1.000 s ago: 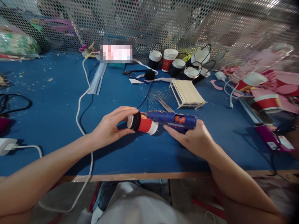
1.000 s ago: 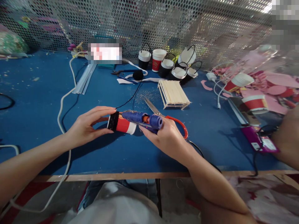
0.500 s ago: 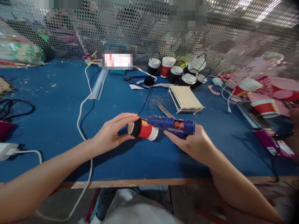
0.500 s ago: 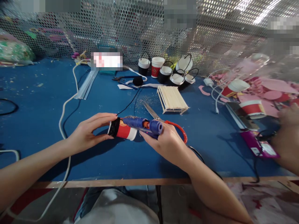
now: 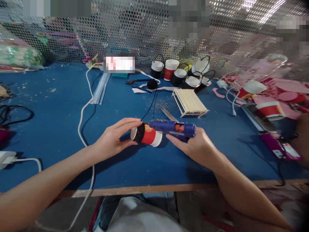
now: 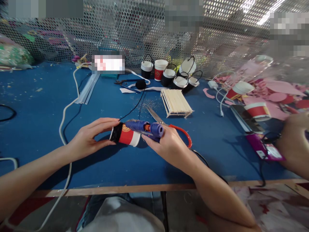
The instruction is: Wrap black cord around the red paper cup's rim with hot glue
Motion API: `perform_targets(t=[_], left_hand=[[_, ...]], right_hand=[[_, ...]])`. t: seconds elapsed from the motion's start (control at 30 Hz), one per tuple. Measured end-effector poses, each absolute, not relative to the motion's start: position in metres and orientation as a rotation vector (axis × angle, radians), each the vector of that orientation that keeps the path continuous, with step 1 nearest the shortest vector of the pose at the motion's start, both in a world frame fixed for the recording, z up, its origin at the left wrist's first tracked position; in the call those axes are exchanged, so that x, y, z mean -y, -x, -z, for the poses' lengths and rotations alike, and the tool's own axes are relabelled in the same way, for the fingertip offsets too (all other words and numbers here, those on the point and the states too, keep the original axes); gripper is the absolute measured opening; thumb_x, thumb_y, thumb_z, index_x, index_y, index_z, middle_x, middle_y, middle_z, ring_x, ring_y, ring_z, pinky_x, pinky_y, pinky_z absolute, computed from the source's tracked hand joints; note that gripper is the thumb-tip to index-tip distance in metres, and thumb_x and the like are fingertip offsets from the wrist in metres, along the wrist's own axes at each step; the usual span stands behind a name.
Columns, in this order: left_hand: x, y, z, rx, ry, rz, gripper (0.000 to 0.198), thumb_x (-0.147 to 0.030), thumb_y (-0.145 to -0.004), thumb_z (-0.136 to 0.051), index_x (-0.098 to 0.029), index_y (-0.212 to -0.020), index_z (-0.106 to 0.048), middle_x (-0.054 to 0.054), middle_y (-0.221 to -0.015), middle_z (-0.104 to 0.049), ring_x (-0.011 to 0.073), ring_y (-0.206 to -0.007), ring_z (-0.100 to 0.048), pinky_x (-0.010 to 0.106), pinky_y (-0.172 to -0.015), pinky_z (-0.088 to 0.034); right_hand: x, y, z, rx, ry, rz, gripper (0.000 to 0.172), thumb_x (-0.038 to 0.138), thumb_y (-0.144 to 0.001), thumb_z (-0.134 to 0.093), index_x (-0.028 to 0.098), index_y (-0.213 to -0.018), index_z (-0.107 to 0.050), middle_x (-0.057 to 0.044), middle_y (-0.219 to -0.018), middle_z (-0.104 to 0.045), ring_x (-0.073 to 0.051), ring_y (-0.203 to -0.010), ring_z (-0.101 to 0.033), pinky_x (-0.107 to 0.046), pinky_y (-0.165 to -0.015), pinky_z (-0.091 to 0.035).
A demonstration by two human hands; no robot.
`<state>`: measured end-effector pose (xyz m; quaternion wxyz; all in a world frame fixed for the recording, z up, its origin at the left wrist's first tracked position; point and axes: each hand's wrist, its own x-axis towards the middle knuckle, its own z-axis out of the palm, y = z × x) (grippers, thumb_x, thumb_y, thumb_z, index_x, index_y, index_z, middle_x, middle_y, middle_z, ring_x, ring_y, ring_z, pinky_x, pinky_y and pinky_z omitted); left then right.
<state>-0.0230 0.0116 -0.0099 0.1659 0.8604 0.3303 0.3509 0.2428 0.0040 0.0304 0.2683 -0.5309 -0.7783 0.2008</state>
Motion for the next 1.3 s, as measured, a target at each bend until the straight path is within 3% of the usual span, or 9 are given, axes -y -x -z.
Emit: perform_targets(t=[0.17,0.3,0.47,0.8,0.93,1.1,1.3], left_hand=[[-0.014,0.024,0.013,-0.936,-2.378,-1.031,0.049,-0.030,-0.080,-0.066,-0.020,-0.126,-0.052,0.014,-0.124,-0.057,0.0256,-0.115,-0.057,0.042,-0.097,-0.050],[-0.015,0.025,0.014,-0.955,-2.365,-1.031,0.049,-0.031,-0.080,-0.066,-0.021,-0.126,-0.052,0.014,-0.125,-0.057,0.0259,-0.115,-0.056,0.044,-0.098,-0.050],[-0.014,0.024,0.014,-0.974,-2.199,-1.042,0.050,-0.030,-0.077,-0.070,-0.021,-0.124,-0.054,0.013,-0.125,-0.055,0.0254,-0.114,-0.057,0.041,-0.090,-0.056],[-0.017,0.022,0.013,-1.054,-1.879,-1.013,0.054,-0.034,-0.069,-0.076,-0.020,-0.118,-0.058,0.011,-0.121,-0.055,0.0248,-0.105,-0.061,0.042,-0.085,-0.059],[-0.016,0.023,0.013,-1.054,-1.853,-1.012,0.055,-0.032,-0.068,-0.077,-0.019,-0.118,-0.058,0.011,-0.120,-0.055,0.0240,-0.102,-0.062,0.042,-0.084,-0.059],[-0.016,0.022,0.014,-1.014,-1.880,-1.037,0.052,-0.027,-0.071,-0.076,-0.020,-0.119,-0.058,0.010,-0.122,-0.054,0.0234,-0.108,-0.059,0.040,-0.087,-0.058],[-0.015,0.022,0.014,-1.055,-1.878,-1.030,0.053,-0.029,-0.071,-0.075,-0.021,-0.120,-0.057,0.009,-0.120,-0.054,0.0221,-0.104,-0.060,0.039,-0.087,-0.058]], right_hand=[[0.000,-0.243,-0.038,2.127,1.368,-0.552,0.015,0.032,-0.076,-0.058,0.019,-0.068,-0.062,0.001,-0.052,-0.051,-0.012,-0.046,-0.044,-0.026,-0.046,-0.044],[0.000,-0.243,-0.039,2.125,1.384,-0.503,0.014,0.032,-0.075,-0.059,0.020,-0.069,-0.064,0.002,-0.047,-0.045,-0.013,-0.047,-0.045,-0.027,-0.048,-0.044],[0.004,-0.244,-0.038,2.251,1.312,-0.511,0.024,0.037,-0.082,-0.050,0.020,-0.073,-0.064,0.003,-0.044,-0.038,-0.013,-0.045,-0.041,-0.027,-0.046,-0.039],[0.007,-0.245,-0.030,2.326,1.182,-0.400,0.018,0.031,-0.083,-0.055,0.021,-0.068,-0.054,0.002,-0.056,-0.053,-0.011,-0.048,-0.044,-0.026,-0.049,-0.038],[0.006,-0.244,-0.031,2.279,1.243,-0.496,0.019,0.033,-0.082,-0.054,0.020,-0.070,-0.059,0.002,-0.055,-0.053,-0.011,-0.047,-0.044,-0.026,-0.049,-0.040],[-0.006,-0.248,-0.034,1.958,1.525,-0.724,0.027,0.045,-0.072,-0.065,0.018,-0.070,-0.066,0.000,-0.057,-0.061,-0.015,-0.051,-0.054,-0.026,-0.048,-0.044],[-0.031,-0.269,-0.042,1.694,1.506,-0.811,0.027,0.045,-0.070,-0.069,0.018,-0.073,-0.069,-0.002,-0.064,-0.065,-0.015,-0.057,-0.058,-0.027,-0.054,-0.047]])
